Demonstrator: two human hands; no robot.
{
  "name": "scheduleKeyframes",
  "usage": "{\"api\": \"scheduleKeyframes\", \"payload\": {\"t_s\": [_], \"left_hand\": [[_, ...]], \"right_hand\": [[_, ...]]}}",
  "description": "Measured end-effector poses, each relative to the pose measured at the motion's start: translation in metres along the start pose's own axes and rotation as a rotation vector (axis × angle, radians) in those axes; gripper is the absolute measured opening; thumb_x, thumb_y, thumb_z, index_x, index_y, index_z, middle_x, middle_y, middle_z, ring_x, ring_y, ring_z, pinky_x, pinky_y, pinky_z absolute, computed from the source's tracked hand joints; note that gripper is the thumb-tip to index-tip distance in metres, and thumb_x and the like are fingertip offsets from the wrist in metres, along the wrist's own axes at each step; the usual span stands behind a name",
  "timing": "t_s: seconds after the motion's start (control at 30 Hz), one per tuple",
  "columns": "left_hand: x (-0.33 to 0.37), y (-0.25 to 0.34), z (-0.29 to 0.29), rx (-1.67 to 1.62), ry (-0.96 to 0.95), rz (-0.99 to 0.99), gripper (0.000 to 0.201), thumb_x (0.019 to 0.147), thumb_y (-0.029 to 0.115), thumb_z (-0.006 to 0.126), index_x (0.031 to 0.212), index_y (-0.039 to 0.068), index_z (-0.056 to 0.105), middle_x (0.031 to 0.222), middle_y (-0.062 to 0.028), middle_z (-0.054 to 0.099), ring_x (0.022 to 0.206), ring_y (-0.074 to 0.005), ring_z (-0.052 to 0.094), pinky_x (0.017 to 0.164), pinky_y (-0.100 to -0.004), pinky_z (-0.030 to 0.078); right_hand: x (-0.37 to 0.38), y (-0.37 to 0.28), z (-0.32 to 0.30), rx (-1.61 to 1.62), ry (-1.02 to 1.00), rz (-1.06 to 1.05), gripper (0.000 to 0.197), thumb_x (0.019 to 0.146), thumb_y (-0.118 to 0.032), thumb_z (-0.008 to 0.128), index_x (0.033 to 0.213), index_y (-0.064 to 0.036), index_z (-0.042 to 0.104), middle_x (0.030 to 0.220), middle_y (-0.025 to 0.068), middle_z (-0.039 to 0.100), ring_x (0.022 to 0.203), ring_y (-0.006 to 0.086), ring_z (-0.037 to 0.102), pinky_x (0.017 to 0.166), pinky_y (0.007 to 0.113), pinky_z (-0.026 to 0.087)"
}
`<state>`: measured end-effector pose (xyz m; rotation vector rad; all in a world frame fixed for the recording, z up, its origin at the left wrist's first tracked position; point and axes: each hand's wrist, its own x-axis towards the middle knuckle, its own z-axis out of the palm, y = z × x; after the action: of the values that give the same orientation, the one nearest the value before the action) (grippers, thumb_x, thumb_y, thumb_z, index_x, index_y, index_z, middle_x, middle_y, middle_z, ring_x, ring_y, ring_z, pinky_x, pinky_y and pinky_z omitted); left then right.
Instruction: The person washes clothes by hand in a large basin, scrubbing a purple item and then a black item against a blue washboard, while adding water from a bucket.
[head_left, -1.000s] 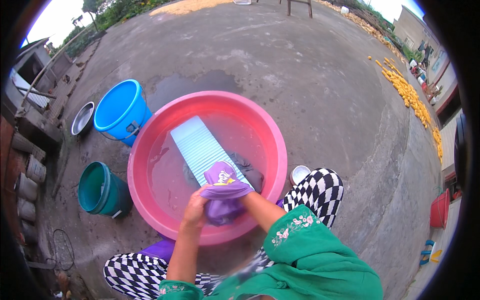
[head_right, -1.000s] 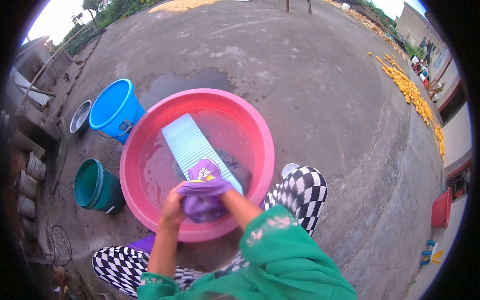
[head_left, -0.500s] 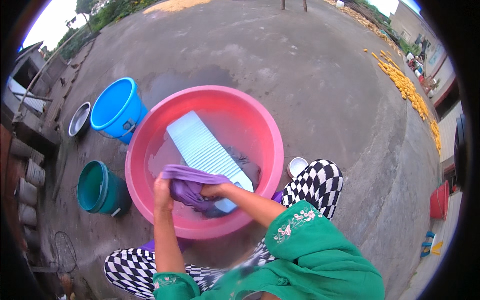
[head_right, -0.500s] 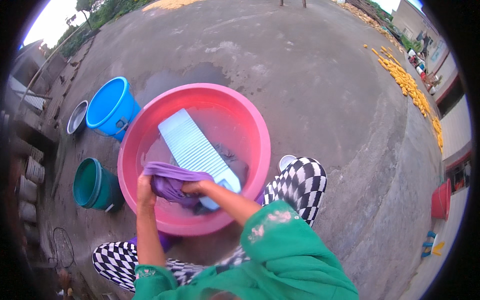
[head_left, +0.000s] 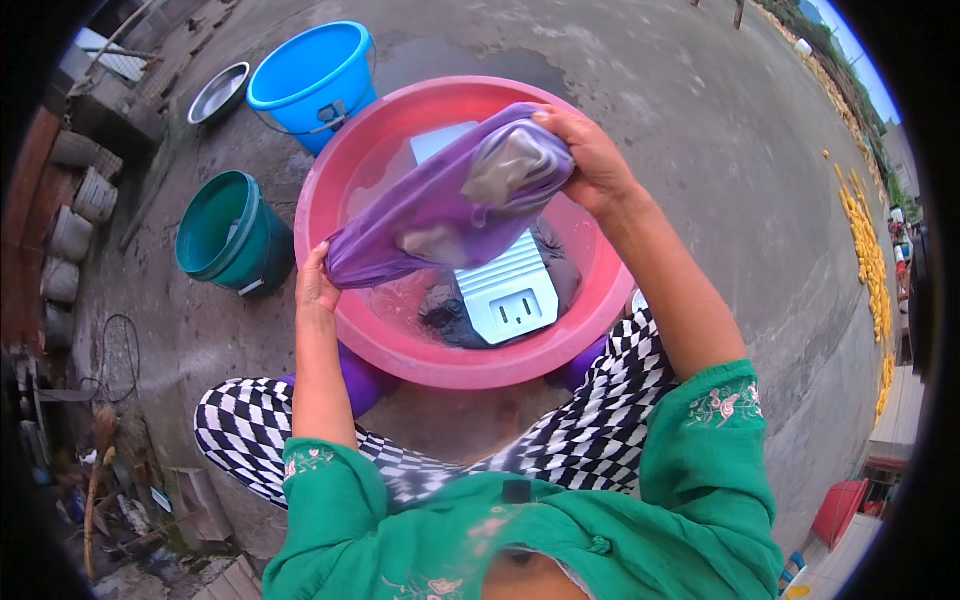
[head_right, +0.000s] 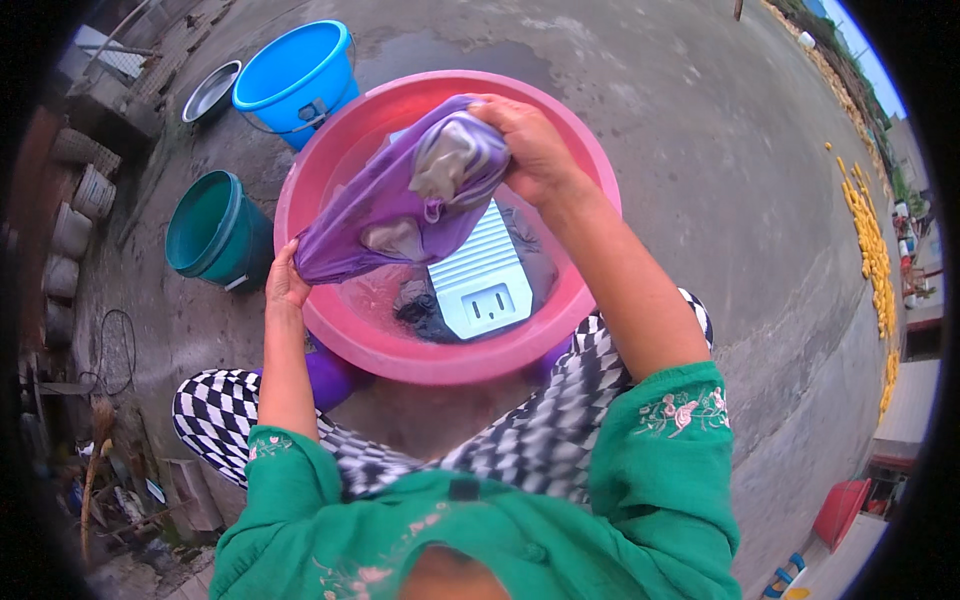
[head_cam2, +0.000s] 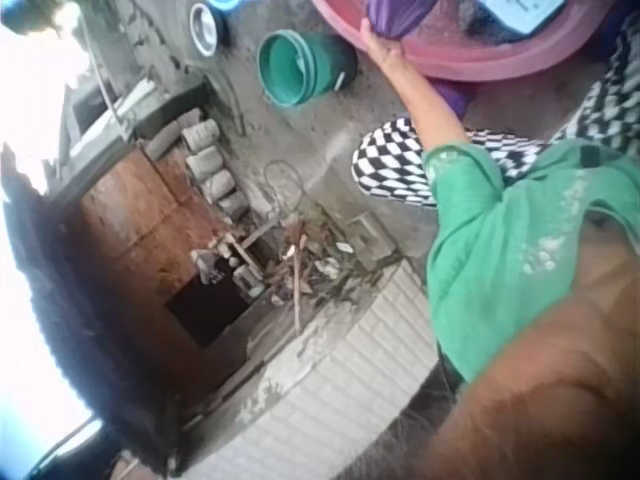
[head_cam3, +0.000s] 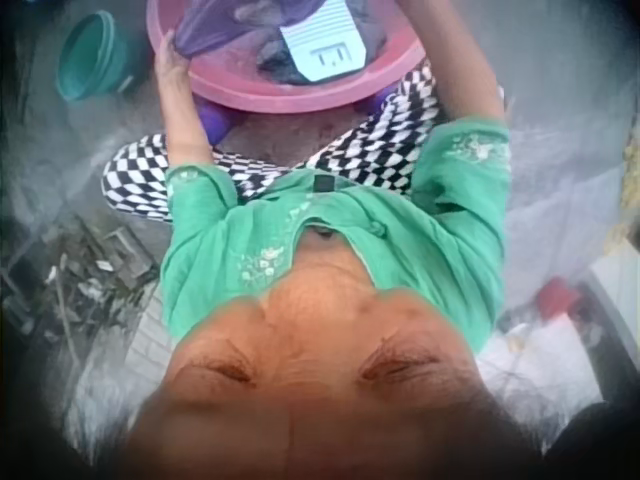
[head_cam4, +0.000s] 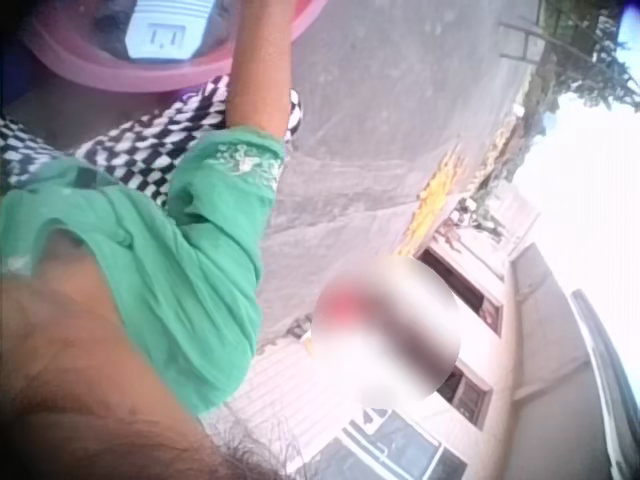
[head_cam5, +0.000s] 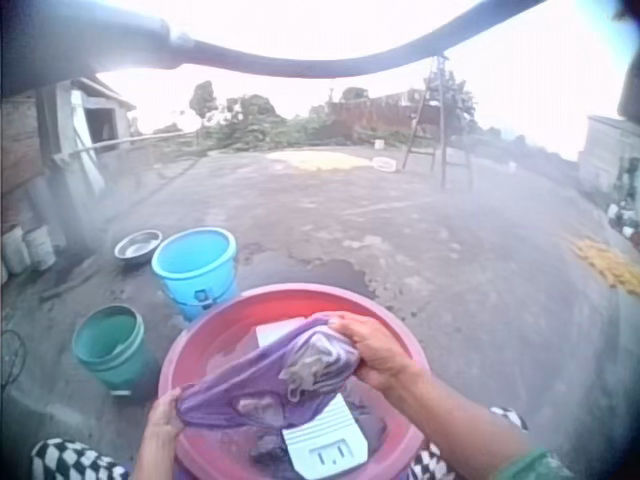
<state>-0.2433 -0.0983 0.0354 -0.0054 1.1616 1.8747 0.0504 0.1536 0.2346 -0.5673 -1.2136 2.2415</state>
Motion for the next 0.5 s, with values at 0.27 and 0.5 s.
{"api": "scheduleKeyframes", "payload": {"t_s": [0.27,0.5], "left_hand": [[-0.034,-0.019,0.093,0.697,-0.029,0.374,0.026,0.082,0.017,0.065,0.104,0.003,0.061,0.095,-0.0055,0.064,0.083,-0.0127,0.061,0.074,-0.0243,0.048],[-0.075,-0.057,0.205,0.594,-0.549,0.005,0.033,0.092,0.027,0.054,0.115,0.004,0.058,0.101,-0.0076,0.065,0.095,-0.0174,0.062,0.081,-0.0294,0.048]], "right_hand": [[0.005,0.022,0.003,0.175,0.023,0.05,0.024,0.091,-0.008,0.045,0.112,0.0003,0.052,0.097,0.0083,0.062,0.086,0.0169,0.062,0.079,0.031,0.052],[-0.013,0.021,0.017,0.11,-0.073,0.036,0.036,0.09,-0.006,0.045,0.125,0.0001,0.044,0.104,0.0085,0.059,0.093,0.0147,0.06,0.084,0.029,0.05]]}}
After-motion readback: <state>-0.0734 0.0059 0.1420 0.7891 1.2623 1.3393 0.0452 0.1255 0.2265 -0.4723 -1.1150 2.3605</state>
